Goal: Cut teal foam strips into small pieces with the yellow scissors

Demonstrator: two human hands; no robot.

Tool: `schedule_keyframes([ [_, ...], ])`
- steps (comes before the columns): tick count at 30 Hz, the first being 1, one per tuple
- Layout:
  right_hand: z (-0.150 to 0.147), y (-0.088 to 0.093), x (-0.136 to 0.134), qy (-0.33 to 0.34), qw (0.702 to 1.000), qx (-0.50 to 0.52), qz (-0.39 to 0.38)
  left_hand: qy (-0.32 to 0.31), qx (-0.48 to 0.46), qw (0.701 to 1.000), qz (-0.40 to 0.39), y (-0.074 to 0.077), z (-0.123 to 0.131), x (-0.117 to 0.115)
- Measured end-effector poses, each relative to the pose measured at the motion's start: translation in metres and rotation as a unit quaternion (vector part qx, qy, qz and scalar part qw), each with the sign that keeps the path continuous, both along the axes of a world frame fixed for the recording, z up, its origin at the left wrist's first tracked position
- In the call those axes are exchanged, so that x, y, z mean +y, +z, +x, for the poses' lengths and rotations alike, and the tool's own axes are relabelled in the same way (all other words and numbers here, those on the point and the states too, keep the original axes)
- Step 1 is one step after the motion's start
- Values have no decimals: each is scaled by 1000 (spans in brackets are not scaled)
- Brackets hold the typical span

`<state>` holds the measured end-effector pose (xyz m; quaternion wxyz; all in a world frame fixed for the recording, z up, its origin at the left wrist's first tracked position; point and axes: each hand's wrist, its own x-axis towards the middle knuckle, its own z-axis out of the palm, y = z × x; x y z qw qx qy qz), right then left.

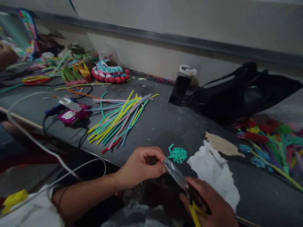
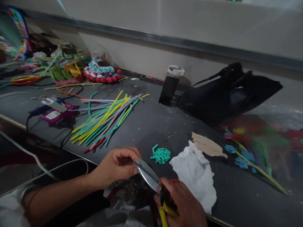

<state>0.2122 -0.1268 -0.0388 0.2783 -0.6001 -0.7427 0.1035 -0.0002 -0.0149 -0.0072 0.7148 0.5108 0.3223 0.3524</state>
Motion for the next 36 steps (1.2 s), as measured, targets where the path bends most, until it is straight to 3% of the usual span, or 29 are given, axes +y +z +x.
schedule_keyframes([
  [16, 6, -6, -3, 23, 999, -39, 14, -10, 7, 1000, -8, -2, -1, 0],
  [23, 4, -10, -3, 29, 996, -57, 54, -7, 7, 1000, -14, 0, 0, 0],
  [31, 12, -14, -6, 70, 975, -163, 135, -14, 14, 1000, -14, -1, 0, 1],
  [36, 10, -12, -2, 72, 971, -205, 103, -15, 21, 999, -33, -3, -2, 2],
])
